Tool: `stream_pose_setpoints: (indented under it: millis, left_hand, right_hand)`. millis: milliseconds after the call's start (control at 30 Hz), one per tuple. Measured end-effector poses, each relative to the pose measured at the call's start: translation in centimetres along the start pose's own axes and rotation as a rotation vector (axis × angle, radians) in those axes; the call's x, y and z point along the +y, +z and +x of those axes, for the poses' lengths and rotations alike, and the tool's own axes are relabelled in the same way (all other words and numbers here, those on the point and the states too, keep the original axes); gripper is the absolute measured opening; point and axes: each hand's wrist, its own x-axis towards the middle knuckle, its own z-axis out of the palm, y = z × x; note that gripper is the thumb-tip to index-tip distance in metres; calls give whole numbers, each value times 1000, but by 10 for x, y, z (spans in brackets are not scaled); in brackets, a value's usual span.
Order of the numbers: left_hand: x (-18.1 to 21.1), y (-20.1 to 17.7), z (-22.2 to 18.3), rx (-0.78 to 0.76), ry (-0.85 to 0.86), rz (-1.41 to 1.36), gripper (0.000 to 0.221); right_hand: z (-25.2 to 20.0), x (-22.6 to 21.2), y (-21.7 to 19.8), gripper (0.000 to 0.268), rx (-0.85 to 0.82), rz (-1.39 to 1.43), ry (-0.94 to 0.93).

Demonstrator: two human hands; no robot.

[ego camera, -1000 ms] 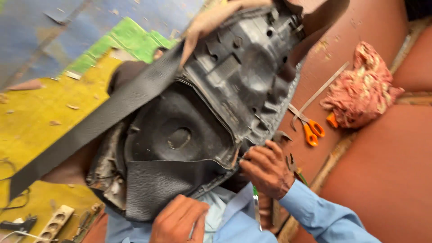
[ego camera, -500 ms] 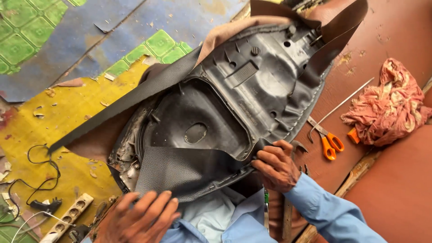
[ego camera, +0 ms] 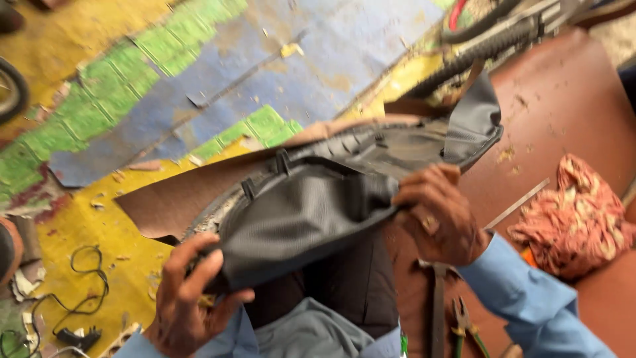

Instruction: The person is reupholstering a seat by attaching a black leather-like material to a plastic seat base. They use a staple gun to secure the material, carefully pulling and smoothing it to fit the contours of the seat. The person also uses pliers to adjust the material and ensure a tight fit.

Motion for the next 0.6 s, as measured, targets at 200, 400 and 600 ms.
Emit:
stream_pose_setpoints:
  millis: [200, 400, 600]
  left_hand:
    - [0, -5, 54, 225, -233, 17, 78]
    - [6, -25, 84, 119, -375, -55, 56]
    - [36, -27, 77, 61, -119, -103, 58]
  right_hand:
    - [76, 14, -20, 21, 0, 20, 60]
    - [65, 17, -27, 17, 55, -14, 112]
    - [-2, -12, -35, 15, 119, 78, 325]
